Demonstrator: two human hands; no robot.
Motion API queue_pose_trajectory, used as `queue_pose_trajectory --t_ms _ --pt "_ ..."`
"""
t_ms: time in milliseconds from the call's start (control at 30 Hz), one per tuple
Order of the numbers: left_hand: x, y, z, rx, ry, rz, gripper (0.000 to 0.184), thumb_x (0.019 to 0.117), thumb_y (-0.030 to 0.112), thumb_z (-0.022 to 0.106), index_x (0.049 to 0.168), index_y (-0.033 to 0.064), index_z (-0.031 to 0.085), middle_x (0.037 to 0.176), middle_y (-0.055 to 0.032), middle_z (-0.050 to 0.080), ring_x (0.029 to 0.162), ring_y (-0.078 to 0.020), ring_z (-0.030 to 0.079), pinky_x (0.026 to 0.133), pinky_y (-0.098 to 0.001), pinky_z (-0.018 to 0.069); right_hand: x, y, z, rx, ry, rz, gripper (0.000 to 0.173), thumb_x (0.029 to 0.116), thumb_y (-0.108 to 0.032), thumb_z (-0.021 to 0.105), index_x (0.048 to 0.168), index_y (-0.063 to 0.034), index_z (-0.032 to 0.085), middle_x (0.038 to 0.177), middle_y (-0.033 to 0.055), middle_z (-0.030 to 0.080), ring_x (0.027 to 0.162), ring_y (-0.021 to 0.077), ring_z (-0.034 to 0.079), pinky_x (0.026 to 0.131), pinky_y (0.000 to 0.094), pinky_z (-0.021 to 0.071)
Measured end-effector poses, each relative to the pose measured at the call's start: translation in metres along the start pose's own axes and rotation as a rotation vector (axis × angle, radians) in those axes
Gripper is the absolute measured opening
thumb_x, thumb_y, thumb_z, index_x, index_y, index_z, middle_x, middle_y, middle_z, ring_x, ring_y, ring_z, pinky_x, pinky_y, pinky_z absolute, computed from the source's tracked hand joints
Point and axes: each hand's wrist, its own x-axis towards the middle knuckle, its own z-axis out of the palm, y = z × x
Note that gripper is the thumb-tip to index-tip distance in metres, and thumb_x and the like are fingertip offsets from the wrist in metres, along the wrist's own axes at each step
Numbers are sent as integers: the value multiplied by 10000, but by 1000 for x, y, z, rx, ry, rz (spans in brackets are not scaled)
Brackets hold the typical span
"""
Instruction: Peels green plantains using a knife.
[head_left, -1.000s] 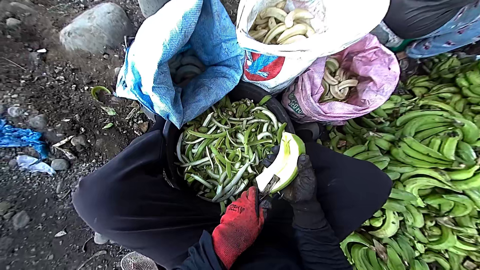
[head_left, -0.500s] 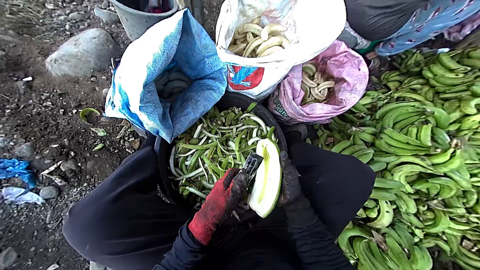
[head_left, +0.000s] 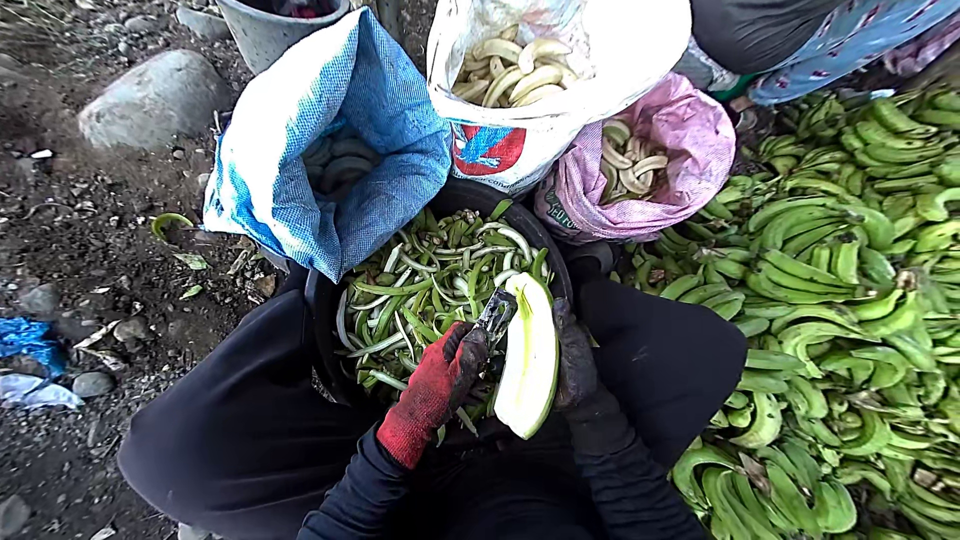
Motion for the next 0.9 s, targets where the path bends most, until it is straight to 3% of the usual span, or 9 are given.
queue_pose_trajectory --t_ms 133,267,400,600,800,900 --pt "1 -3 -2 177 -10 49 431 1054 447 405 1204 116 637 881 -17 682 699 -121 683 632 -346 615 0 1 0 -14 33 18 500 1060 -487 428 1364 -102 526 1130 70 706 1001 147 710 843 344 625" --pt "-1 -6 0 310 0 53 439 1063 437 383 1215 112 636 895 -23 681 739 -119 684 678 -359 604 1 4 -3 -45 31 5 514 1056 -475 442 1378 -82 521 1169 80 690 1051 148 689 896 342 604" --pt "-3 -9 1 225 -57 -16 444 1062 428 390 1279 105 604 918 -40 684 706 -134 689 637 -361 617 0 6 -4 -83 23 -23 519 1060 -460 443 1401 -76 521 1233 81 677 1119 149 668 953 337 582" --pt "-6 -2 -2 44 -137 -109 426 1061 467 405 1208 116 596 804 -45 657 607 -167 665 542 -363 608 -1 10 -10 -255 56 -55 548 1056 -458 435 1414 -51 515 1255 88 663 1141 151 651 983 344 563" --pt "-3 -12 6 177 -55 3 447 1055 449 382 1208 103 619 850 -13 663 691 -112 663 636 -340 593 0 9 -3 -129 61 -50 509 1081 -440 386 1408 -72 519 1247 79 668 1133 145 657 969 338 572" --pt "-6 -11 8 79 -99 -54 434 1061 440 386 1230 101 598 831 -24 663 647 -129 665 586 -339 605 0 12 -9 -247 65 -92 551 1079 -452 375 1433 -51 508 1291 95 648 1170 156 637 1006 348 550"
